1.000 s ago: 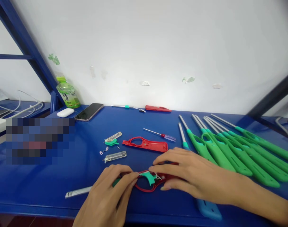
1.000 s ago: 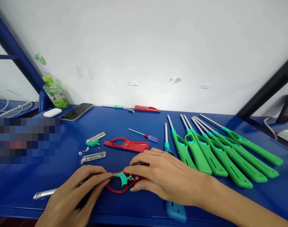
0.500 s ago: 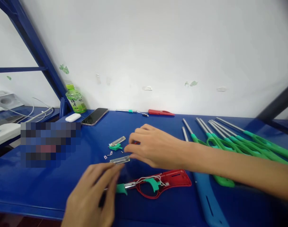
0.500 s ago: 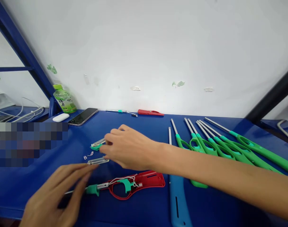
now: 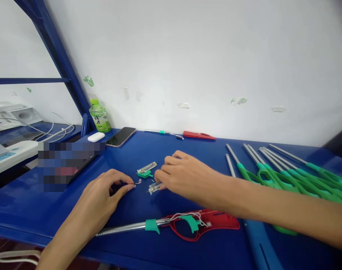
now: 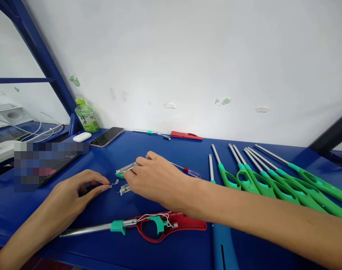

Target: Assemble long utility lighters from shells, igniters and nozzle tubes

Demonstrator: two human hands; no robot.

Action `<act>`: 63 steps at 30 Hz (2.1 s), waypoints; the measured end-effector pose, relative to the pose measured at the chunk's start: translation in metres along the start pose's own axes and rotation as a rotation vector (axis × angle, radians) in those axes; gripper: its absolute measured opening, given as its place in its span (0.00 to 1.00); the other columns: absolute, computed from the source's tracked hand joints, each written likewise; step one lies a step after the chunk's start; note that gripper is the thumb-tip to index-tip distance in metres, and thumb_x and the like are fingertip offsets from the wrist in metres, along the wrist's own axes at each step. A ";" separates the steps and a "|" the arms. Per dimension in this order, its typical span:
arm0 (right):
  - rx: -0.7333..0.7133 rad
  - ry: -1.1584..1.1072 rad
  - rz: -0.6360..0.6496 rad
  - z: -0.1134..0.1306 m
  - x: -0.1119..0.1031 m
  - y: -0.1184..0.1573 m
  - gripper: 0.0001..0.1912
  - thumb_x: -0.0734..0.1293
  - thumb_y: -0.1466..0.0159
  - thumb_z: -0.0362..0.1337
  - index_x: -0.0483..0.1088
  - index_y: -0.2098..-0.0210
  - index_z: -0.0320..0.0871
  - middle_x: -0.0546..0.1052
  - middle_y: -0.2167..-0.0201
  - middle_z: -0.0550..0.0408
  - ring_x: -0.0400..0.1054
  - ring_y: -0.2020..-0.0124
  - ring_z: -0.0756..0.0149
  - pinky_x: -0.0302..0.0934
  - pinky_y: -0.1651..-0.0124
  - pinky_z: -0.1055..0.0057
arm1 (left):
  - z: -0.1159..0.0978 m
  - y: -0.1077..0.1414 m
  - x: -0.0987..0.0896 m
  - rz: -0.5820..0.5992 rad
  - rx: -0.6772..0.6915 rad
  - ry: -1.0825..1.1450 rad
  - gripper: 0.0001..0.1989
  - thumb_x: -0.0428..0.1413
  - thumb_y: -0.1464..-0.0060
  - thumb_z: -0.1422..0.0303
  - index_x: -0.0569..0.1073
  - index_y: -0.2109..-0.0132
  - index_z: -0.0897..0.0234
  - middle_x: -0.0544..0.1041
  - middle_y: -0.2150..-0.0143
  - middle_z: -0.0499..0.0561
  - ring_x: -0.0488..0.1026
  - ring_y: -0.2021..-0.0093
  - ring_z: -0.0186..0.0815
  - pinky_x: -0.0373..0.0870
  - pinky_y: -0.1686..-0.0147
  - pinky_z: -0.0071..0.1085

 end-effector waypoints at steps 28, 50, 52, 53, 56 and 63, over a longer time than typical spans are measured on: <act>0.333 -0.300 -0.358 -0.030 -0.017 0.130 0.10 0.60 0.22 0.35 0.73 0.51 0.46 0.81 0.58 0.54 0.75 0.59 0.59 0.60 0.49 0.57 | -0.134 -0.020 0.013 0.002 0.099 0.177 0.09 0.54 0.41 0.66 0.79 0.58 0.59 0.82 0.68 0.48 0.78 0.68 0.39 0.70 0.68 0.32; 0.273 -0.186 -0.696 -0.023 -0.037 0.157 0.05 0.63 0.23 0.33 0.72 0.53 0.42 0.82 0.62 0.57 0.73 0.63 0.64 0.56 0.53 0.62 | -0.165 -0.003 0.056 0.214 -0.060 0.754 0.14 0.65 0.47 0.56 0.84 0.64 0.62 0.80 0.73 0.48 0.75 0.73 0.34 0.70 0.70 0.27; 0.274 -0.186 -0.683 -0.023 -0.035 0.157 0.05 0.63 0.23 0.33 0.72 0.52 0.42 0.81 0.63 0.56 0.72 0.64 0.64 0.56 0.53 0.63 | -0.165 -0.002 0.056 0.221 -0.058 0.751 0.13 0.65 0.46 0.56 0.84 0.64 0.62 0.80 0.72 0.49 0.75 0.72 0.34 0.71 0.70 0.27; 0.275 -0.186 -0.681 -0.024 -0.035 0.157 0.05 0.63 0.23 0.33 0.72 0.52 0.42 0.81 0.63 0.56 0.72 0.64 0.64 0.56 0.54 0.63 | -0.166 -0.002 0.056 0.220 -0.053 0.745 0.13 0.65 0.46 0.56 0.84 0.65 0.62 0.81 0.71 0.49 0.75 0.71 0.34 0.70 0.70 0.27; 0.278 -0.197 -0.674 -0.023 -0.034 0.156 0.06 0.63 0.23 0.33 0.72 0.52 0.42 0.80 0.63 0.56 0.71 0.64 0.64 0.56 0.54 0.63 | -0.168 -0.001 0.055 0.203 -0.030 0.722 0.13 0.64 0.45 0.56 0.83 0.66 0.61 0.82 0.68 0.50 0.76 0.68 0.36 0.70 0.67 0.28; 0.266 -0.235 -0.654 -0.019 -0.031 0.155 0.11 0.58 0.22 0.31 0.71 0.48 0.40 0.80 0.63 0.54 0.69 0.65 0.62 0.56 0.56 0.62 | -0.171 -0.003 0.052 0.170 0.018 0.707 0.10 0.63 0.43 0.58 0.83 0.66 0.58 0.83 0.67 0.50 0.77 0.66 0.37 0.70 0.65 0.28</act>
Point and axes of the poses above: each hand's wrist, its own y-axis away from the middle knuckle, its own x-axis out of the palm, z = x × y, the point moved 10 cm from there along -y, towards the middle knuckle
